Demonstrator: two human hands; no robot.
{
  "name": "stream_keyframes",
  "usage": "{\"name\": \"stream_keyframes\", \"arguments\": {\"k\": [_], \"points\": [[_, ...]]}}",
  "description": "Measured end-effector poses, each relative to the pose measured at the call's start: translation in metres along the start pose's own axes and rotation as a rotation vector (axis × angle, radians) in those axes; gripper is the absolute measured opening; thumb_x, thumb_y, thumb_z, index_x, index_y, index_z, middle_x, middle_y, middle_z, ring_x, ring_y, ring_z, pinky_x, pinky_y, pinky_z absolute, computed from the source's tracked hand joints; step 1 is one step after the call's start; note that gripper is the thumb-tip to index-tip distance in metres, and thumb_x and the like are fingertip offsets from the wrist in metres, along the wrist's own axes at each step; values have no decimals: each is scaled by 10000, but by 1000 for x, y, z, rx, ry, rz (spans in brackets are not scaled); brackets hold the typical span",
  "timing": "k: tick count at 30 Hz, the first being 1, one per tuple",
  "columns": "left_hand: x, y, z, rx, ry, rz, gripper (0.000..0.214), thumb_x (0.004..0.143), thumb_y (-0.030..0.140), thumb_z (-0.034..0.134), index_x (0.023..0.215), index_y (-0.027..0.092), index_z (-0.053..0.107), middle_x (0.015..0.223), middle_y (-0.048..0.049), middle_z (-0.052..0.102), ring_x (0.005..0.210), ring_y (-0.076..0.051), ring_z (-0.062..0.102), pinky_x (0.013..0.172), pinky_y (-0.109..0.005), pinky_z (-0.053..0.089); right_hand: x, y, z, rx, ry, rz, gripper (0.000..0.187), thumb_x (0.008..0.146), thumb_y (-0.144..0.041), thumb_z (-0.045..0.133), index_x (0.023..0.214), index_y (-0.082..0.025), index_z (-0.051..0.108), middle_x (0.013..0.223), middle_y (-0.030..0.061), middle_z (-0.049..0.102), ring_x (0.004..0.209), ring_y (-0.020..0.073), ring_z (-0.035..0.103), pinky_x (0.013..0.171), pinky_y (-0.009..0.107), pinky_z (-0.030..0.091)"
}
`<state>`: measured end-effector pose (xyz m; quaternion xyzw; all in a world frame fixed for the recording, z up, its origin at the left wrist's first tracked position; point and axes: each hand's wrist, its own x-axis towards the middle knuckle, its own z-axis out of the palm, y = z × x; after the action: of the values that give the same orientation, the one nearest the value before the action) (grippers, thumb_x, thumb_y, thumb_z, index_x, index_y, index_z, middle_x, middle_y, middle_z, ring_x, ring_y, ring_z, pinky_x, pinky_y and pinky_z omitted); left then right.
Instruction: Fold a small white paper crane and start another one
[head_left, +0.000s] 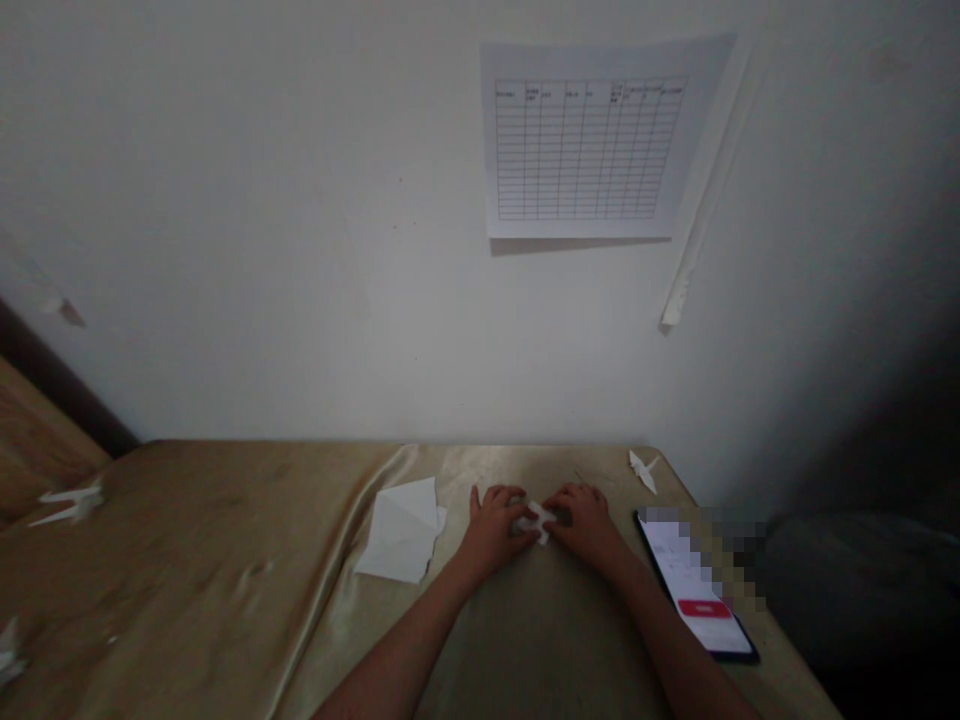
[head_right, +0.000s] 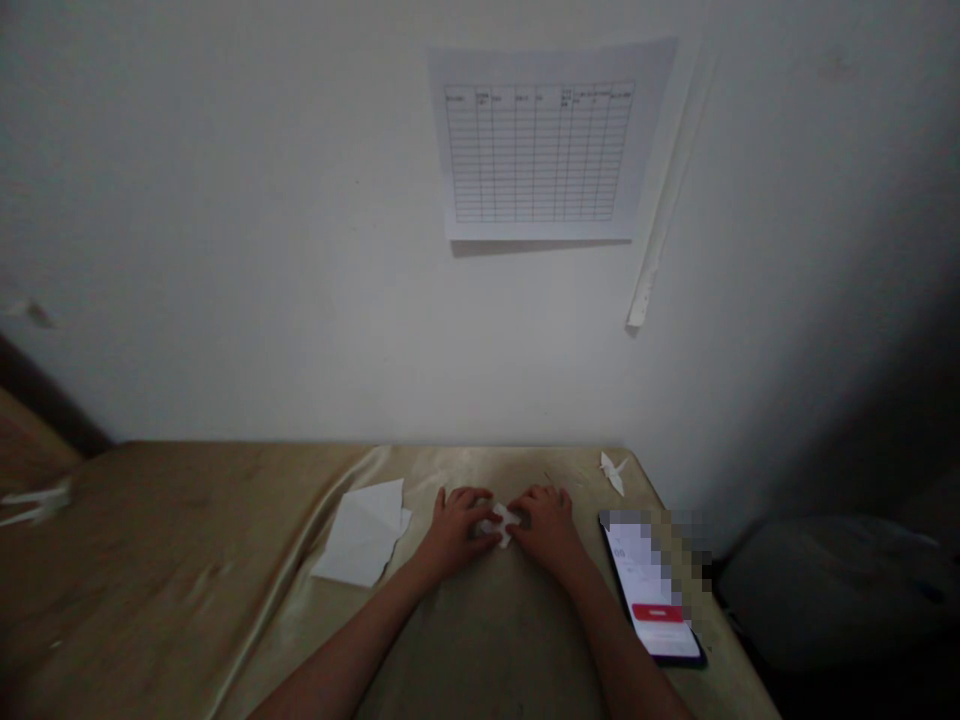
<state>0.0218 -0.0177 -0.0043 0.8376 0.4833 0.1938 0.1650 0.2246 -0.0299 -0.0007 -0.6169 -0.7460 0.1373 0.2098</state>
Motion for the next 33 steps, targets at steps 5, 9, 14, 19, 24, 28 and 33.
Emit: {"name": "stream_keyframes", "arguments": {"k": [5, 9, 14, 19, 24, 28, 33], "points": [[0, 3, 4, 8, 23, -38, 335, 724, 491, 782, 1025, 368, 703, 1339, 2, 569, 1306, -303, 422, 1136, -710, 9, 0, -1, -1, -31, -12, 14, 270, 789, -359, 664, 1046, -307, 727, 1107, 41, 653, 1145, 245, 520, 1085, 443, 220], [-1, 6, 4, 23, 28, -61, 344, 723, 501, 777, 1027, 360, 699, 1347, -9, 567, 1312, -301, 411, 1146, -692, -2, 0, -1, -1, -22, -21, 17, 249, 786, -361, 670, 1021, -307, 730, 1101, 37, 652, 1150, 248, 516, 1087, 458, 215], [-1, 7, 3, 1, 37, -82, 455, 697, 492, 797, 1123, 391, 672, 1336, -10, 581, 1311, -299, 421, 1154, -676, 13, 1, 0, -1, -32, -17, 26, 201, 800, -351, 666, 978, -284, 731, 1114, 42, 653, 1174, 258, 509, 1109, 501, 169], [0, 5, 4, -22, 57, -98, 457, 682, 495, 804, 1118, 419, 691, 1352, -2, 577, 1307, -308, 433, 1161, -661, 27, 2, 2, 1, -36, -8, 26, 159, 812, -334, 661, 943, -275, 729, 1103, 42, 654, 1172, 256, 516, 1097, 500, 190], [0, 5, 2, -7, 53, -113, 402, 718, 509, 771, 1106, 427, 708, 1384, -11, 555, 1317, -302, 432, 1171, -637, 48, 4, 5, 5, -39, -8, 38, 141, 808, -328, 667, 920, -264, 723, 1100, 45, 651, 1164, 253, 511, 1093, 507, 192], [0, 6, 2, 27, 70, -100, 303, 799, 476, 706, 1098, 428, 712, 1379, -12, 559, 1308, -292, 446, 1166, -634, 96, 5, 6, 7, -31, -4, 47, 121, 823, -317, 647, 902, -255, 716, 1087, 48, 646, 1157, 255, 508, 1101, 539, 168], [0, 6, 5, 72, 88, -107, 338, 776, 471, 728, 1113, 440, 708, 1472, 10, 481, 1332, -328, 408, 1158, -632, 147, 3, 4, 7, -8, 0, 59, 120, 834, -315, 635, 898, -245, 708, 1083, 47, 636, 1173, 260, 499, 1102, 544, 165]]}}
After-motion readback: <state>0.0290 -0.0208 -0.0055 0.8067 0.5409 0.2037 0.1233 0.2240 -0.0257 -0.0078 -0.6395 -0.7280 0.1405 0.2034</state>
